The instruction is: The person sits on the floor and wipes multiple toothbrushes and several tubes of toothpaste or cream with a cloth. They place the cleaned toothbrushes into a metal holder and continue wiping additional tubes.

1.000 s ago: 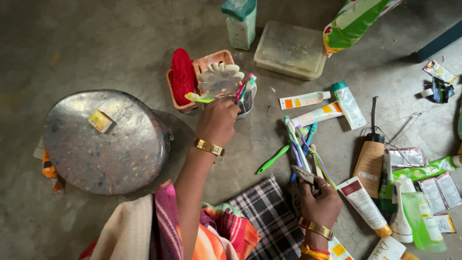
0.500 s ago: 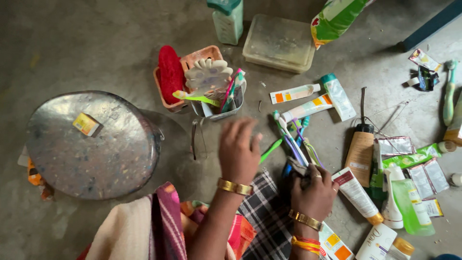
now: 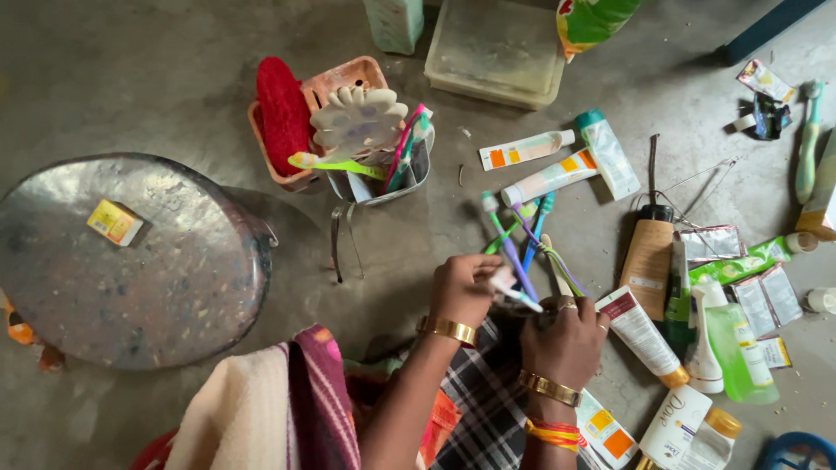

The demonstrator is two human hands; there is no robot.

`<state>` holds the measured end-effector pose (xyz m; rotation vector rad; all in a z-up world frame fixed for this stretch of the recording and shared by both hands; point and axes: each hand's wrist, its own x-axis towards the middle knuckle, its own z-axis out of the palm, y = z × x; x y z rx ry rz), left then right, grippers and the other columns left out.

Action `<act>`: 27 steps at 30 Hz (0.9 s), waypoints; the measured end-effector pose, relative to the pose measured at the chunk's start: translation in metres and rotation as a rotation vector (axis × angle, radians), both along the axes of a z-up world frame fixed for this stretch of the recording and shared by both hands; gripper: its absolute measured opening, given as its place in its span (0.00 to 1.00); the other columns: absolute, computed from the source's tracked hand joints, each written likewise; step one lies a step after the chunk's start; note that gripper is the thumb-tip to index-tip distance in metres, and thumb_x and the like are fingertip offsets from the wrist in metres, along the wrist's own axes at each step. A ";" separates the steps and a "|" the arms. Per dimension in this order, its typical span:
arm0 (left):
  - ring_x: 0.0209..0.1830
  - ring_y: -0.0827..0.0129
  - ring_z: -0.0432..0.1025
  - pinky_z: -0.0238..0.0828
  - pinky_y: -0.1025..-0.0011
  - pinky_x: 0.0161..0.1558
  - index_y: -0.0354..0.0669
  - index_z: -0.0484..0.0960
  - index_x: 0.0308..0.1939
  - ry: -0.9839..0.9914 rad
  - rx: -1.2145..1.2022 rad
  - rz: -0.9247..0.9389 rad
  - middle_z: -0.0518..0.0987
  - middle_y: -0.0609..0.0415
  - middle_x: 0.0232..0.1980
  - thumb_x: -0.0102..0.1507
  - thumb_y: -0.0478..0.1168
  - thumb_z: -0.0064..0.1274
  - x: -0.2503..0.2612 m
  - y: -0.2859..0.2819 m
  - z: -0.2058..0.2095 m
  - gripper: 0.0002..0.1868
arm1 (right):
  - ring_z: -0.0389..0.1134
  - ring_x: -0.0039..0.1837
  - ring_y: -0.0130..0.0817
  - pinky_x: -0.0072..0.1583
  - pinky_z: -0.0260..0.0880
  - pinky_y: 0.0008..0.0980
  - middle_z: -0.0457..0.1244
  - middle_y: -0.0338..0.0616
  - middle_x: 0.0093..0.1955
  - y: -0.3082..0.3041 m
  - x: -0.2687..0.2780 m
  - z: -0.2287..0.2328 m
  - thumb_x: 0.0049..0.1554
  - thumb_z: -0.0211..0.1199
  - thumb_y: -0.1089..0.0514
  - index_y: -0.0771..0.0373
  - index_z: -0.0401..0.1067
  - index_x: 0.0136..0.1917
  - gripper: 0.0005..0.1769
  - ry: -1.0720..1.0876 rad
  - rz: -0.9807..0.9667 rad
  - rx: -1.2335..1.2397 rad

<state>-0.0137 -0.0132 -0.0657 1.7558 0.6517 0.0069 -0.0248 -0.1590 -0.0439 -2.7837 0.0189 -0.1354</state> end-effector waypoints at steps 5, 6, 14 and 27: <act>0.48 0.69 0.81 0.80 0.73 0.50 0.32 0.81 0.55 -0.239 -0.712 -0.164 0.86 0.50 0.48 0.56 0.24 0.53 0.003 0.010 0.007 0.22 | 0.65 0.58 0.52 0.56 0.68 0.48 0.67 0.47 0.50 0.005 0.000 0.010 0.40 0.74 0.57 0.59 0.77 0.41 0.14 0.017 -0.034 -0.047; 0.49 0.70 0.80 0.79 0.72 0.52 0.32 0.80 0.57 -0.239 -0.772 -0.217 0.85 0.50 0.49 0.58 0.25 0.54 0.000 0.010 0.009 0.22 | 0.65 0.58 0.53 0.55 0.68 0.49 0.67 0.47 0.49 0.006 -0.001 0.009 0.41 0.75 0.56 0.59 0.77 0.41 0.14 0.004 -0.038 -0.067; 0.40 0.65 0.81 0.81 0.64 0.50 0.25 0.77 0.62 -0.443 -0.806 0.238 0.84 0.44 0.41 0.70 0.32 0.50 0.010 0.023 0.027 0.17 | 0.76 0.43 0.38 0.48 0.76 0.36 0.75 0.51 0.43 -0.037 0.013 0.019 0.44 0.68 0.61 0.58 0.80 0.53 0.21 0.622 0.040 0.518; 0.49 0.64 0.78 0.72 0.64 0.57 0.28 0.79 0.55 -0.375 -0.918 0.014 0.85 0.43 0.51 0.71 0.35 0.49 0.001 -0.010 0.019 0.13 | 0.61 0.35 0.18 0.37 0.60 0.24 0.68 0.31 0.34 -0.006 0.005 0.015 0.54 0.71 0.58 0.67 0.81 0.44 0.09 0.653 0.050 1.062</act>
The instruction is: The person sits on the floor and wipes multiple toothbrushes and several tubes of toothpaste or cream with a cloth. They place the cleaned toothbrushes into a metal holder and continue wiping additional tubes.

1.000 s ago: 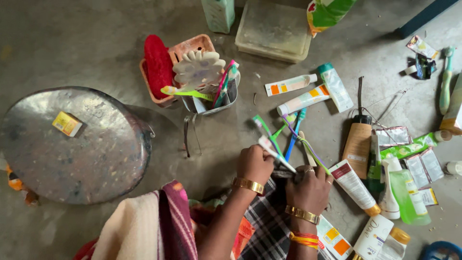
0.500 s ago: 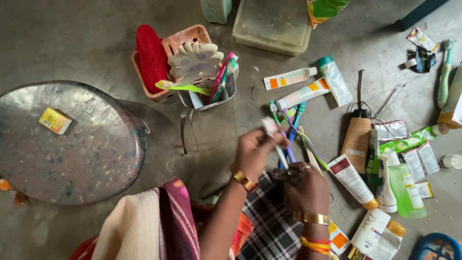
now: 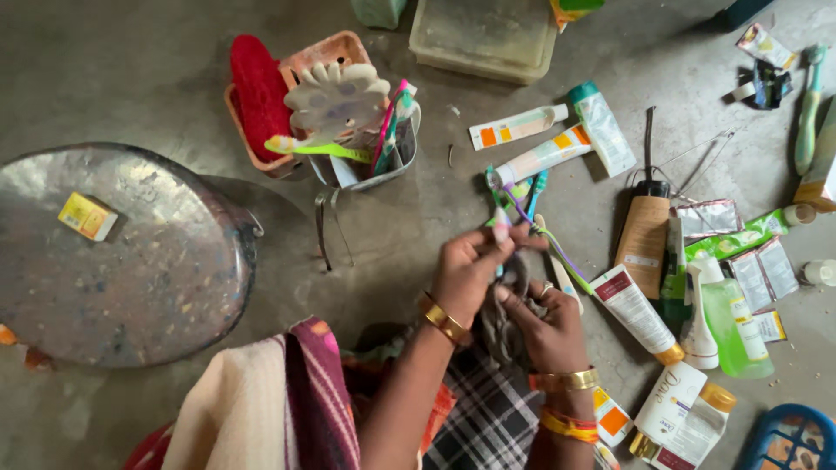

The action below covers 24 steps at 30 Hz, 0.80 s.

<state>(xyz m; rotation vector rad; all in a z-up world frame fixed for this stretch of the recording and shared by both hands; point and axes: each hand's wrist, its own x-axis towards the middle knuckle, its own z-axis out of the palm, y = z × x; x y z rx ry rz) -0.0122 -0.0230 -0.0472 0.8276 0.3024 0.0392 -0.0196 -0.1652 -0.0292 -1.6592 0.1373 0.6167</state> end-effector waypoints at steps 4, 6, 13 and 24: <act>0.53 0.63 0.82 0.74 0.66 0.63 0.29 0.79 0.50 -0.085 0.043 0.159 0.86 0.42 0.50 0.70 0.35 0.51 0.007 0.026 -0.002 0.10 | 0.61 0.33 0.19 0.35 0.59 0.26 0.67 0.31 0.31 -0.015 0.001 0.000 0.50 0.74 0.60 0.67 0.81 0.40 0.08 0.131 0.203 0.021; 0.51 0.64 0.80 0.73 0.65 0.60 0.28 0.81 0.50 0.003 0.103 0.090 0.86 0.42 0.49 0.69 0.35 0.52 0.003 0.025 0.001 0.11 | 0.59 0.33 0.20 0.35 0.56 0.27 0.65 0.33 0.31 -0.015 -0.003 -0.005 0.51 0.76 0.60 0.69 0.79 0.38 0.10 0.071 0.172 -0.016; 0.54 0.69 0.79 0.74 0.69 0.60 0.30 0.80 0.50 -0.026 0.089 -0.060 0.86 0.45 0.51 0.70 0.36 0.53 0.002 0.009 0.024 0.11 | 0.67 0.33 0.24 0.36 0.64 0.28 0.70 0.38 0.32 -0.020 0.001 -0.019 0.50 0.72 0.62 0.67 0.79 0.38 0.06 0.175 0.069 0.167; 0.66 0.57 0.68 0.68 0.64 0.60 0.37 0.69 0.70 0.154 1.357 1.026 0.71 0.44 0.67 0.66 0.44 0.62 -0.010 0.124 0.087 0.31 | 0.61 0.30 0.21 0.33 0.57 0.28 0.67 0.35 0.28 -0.007 0.000 -0.026 0.48 0.75 0.62 0.67 0.76 0.32 0.09 0.131 0.160 0.085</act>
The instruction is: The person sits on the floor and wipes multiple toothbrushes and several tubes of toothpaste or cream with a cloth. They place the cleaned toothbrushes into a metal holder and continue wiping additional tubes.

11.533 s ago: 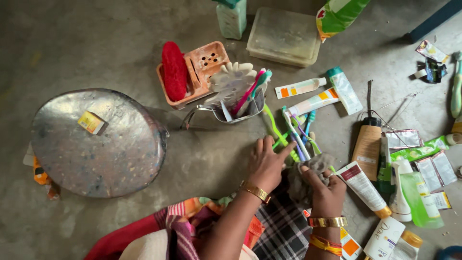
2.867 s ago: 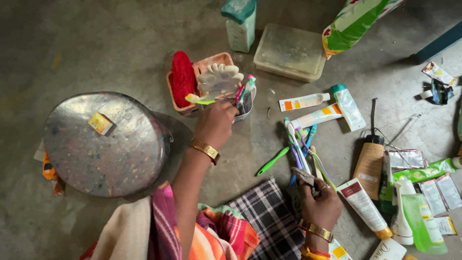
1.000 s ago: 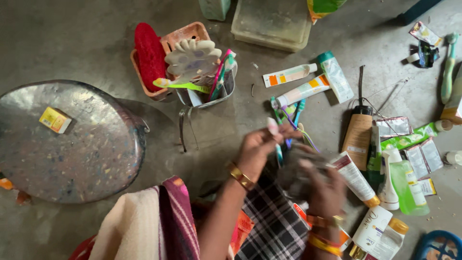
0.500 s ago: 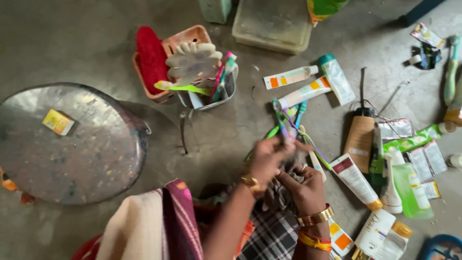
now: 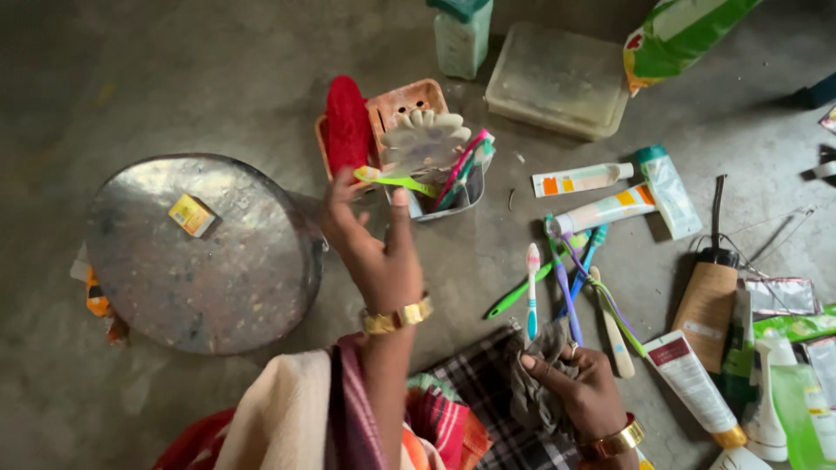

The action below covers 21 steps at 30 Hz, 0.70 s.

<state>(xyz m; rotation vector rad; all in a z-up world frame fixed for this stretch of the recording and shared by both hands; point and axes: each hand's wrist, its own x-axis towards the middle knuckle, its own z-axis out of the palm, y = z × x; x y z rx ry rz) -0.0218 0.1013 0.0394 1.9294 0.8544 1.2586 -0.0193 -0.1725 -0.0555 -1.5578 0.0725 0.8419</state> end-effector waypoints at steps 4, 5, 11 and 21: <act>0.73 0.57 0.65 0.60 0.59 0.68 0.38 0.59 0.78 -0.125 -0.224 -0.154 0.67 0.43 0.76 0.70 0.37 0.54 -0.003 0.026 -0.016 0.34 | 0.58 0.30 0.19 0.33 0.54 0.28 0.64 0.33 0.27 0.002 0.000 -0.004 0.48 0.77 0.62 0.67 0.74 0.29 0.14 -0.096 0.041 -0.022; 0.71 0.59 0.69 0.65 0.60 0.68 0.39 0.62 0.77 -0.106 -0.233 -0.143 0.70 0.44 0.75 0.70 0.36 0.52 -0.002 0.025 -0.019 0.31 | 0.58 0.30 0.19 0.33 0.54 0.28 0.65 0.34 0.27 0.003 -0.001 -0.005 0.48 0.76 0.62 0.67 0.75 0.29 0.13 -0.080 0.050 -0.044; 0.70 0.61 0.72 0.71 0.64 0.69 0.39 0.67 0.75 -0.251 -0.305 -0.323 0.72 0.45 0.75 0.72 0.29 0.46 0.006 0.001 -0.021 0.26 | 0.56 0.31 0.20 0.32 0.51 0.28 0.62 0.36 0.28 0.004 -0.002 -0.009 0.50 0.79 0.63 0.69 0.72 0.31 0.16 -0.093 0.021 -0.069; 0.73 0.50 0.67 0.55 0.48 0.73 0.39 0.63 0.74 0.440 0.452 -0.467 0.74 0.44 0.70 0.61 0.31 0.52 0.009 -0.011 -0.012 0.36 | 0.68 0.31 0.25 0.32 0.62 0.28 0.72 0.44 0.32 0.012 -0.002 0.006 0.50 0.73 0.66 0.72 0.78 0.37 0.06 0.085 -0.032 0.057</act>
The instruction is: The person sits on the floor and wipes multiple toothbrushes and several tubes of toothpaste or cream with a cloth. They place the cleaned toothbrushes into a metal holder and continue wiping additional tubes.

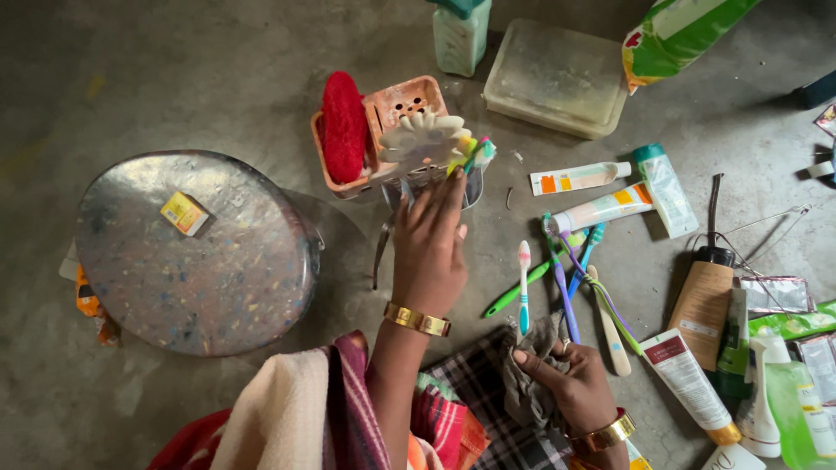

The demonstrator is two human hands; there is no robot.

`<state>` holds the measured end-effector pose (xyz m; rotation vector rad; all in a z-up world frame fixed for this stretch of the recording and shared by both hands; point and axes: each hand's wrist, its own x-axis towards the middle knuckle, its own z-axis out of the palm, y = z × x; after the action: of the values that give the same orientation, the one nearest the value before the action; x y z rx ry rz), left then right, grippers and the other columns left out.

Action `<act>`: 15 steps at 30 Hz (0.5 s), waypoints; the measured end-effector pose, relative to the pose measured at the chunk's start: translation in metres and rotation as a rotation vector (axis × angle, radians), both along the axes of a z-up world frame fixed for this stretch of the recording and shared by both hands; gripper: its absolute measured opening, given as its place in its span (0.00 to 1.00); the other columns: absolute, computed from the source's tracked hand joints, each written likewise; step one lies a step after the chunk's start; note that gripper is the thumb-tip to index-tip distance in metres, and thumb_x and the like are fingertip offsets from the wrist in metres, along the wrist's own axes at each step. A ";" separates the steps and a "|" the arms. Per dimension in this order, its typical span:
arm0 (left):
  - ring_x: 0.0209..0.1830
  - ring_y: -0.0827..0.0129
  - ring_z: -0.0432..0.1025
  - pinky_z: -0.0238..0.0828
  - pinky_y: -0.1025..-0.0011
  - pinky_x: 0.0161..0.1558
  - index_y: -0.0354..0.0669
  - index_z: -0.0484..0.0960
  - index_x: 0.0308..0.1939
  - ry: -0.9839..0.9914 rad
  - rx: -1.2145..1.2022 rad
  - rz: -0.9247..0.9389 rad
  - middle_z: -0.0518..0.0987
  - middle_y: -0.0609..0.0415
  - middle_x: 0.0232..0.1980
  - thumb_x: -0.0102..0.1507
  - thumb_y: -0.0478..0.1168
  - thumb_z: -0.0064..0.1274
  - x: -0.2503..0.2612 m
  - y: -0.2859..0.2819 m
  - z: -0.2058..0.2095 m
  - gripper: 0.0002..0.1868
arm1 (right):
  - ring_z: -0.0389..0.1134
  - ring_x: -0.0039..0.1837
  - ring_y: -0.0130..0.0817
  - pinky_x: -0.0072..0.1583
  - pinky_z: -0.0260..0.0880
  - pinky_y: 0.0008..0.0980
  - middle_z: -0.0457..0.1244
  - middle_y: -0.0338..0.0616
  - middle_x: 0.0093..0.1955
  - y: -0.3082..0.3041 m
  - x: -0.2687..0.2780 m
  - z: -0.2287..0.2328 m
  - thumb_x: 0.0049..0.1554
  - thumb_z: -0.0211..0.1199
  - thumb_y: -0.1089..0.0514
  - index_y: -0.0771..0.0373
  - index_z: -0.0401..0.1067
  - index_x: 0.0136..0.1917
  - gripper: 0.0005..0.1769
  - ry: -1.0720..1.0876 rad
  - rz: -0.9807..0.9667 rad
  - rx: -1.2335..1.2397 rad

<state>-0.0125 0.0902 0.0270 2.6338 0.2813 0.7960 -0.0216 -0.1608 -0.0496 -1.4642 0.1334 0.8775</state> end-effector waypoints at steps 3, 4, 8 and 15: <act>0.74 0.50 0.64 0.54 0.52 0.75 0.37 0.64 0.74 0.038 -0.023 0.028 0.73 0.40 0.72 0.63 0.30 0.52 0.001 -0.001 0.001 0.34 | 0.68 0.32 0.25 0.33 0.63 0.27 0.72 0.43 0.32 0.000 0.001 0.001 0.49 0.73 0.66 0.71 0.78 0.38 0.06 0.004 -0.010 0.019; 0.73 0.51 0.66 0.57 0.53 0.75 0.36 0.67 0.72 -0.003 -0.036 0.029 0.74 0.41 0.71 0.63 0.31 0.51 0.001 -0.001 0.001 0.32 | 0.67 0.32 0.24 0.33 0.62 0.27 0.71 0.42 0.33 0.000 0.000 0.001 0.50 0.74 0.66 0.71 0.76 0.37 0.07 -0.019 -0.011 0.018; 0.56 0.55 0.77 0.72 0.60 0.58 0.35 0.80 0.58 -0.186 -0.161 0.080 0.83 0.46 0.55 0.66 0.37 0.56 0.001 -0.010 0.004 0.17 | 0.67 0.36 0.19 0.37 0.63 0.25 0.72 0.36 0.35 -0.003 0.001 -0.002 0.49 0.73 0.65 0.69 0.80 0.39 0.04 -0.152 0.009 0.034; 0.31 0.73 0.83 0.79 0.73 0.34 0.34 0.87 0.34 0.394 -1.109 -0.202 0.88 0.51 0.32 0.64 0.41 0.59 0.004 -0.054 0.002 0.12 | 0.59 0.33 0.18 0.35 0.54 0.25 0.65 0.31 0.30 -0.002 -0.002 -0.003 0.50 0.77 0.62 0.67 0.77 0.35 0.10 -0.244 -0.013 -0.059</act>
<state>-0.0083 0.0358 0.0287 1.6757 0.3995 -0.0222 -0.0233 -0.1624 -0.0530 -1.6115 -0.0131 0.6821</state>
